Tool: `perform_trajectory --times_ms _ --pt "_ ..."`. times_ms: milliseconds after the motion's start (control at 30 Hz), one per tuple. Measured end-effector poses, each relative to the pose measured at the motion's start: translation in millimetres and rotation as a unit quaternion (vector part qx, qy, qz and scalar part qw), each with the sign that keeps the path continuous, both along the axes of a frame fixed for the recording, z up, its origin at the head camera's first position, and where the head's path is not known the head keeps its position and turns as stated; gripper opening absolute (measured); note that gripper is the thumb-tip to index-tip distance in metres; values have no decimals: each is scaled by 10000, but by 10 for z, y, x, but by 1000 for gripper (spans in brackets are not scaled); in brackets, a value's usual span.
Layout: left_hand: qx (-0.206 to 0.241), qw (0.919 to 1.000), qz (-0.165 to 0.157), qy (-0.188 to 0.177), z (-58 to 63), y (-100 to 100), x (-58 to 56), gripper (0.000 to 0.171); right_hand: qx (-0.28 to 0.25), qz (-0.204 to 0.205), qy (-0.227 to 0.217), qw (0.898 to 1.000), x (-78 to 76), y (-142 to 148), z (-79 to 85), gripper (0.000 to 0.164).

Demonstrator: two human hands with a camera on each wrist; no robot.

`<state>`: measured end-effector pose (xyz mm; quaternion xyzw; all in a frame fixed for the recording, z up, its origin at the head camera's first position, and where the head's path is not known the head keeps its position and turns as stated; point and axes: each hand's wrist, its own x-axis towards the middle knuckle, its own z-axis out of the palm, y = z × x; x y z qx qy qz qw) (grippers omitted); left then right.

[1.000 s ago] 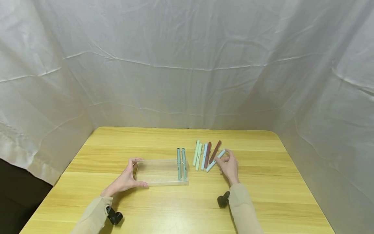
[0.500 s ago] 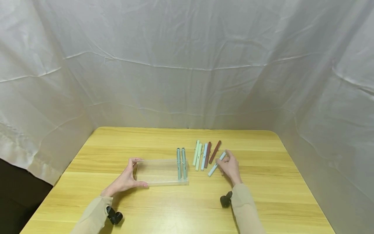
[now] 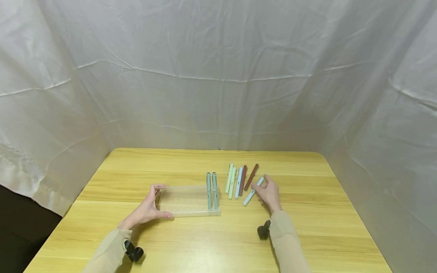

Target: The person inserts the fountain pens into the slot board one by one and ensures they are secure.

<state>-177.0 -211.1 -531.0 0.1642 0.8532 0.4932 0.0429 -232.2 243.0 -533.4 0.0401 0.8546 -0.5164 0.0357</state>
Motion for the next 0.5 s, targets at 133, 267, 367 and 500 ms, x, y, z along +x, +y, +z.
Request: perform_trajectory --times_ms 133,267,367,500 --pt "-41 10000 8 -24 3 -1 1 106 181 -23 -36 9998 -31 -6 -11 78" --pt "-43 10000 12 -18 6 -2 1 106 282 -53 -112 9995 -43 -26 -7 72" --pt "-35 10000 9 3 7 -2 0 105 273 -90 -150 9995 -41 -39 -3 71" --pt "-18 10000 -10 14 10 -5 1 105 177 -168 -118 9996 -33 -47 -4 67"
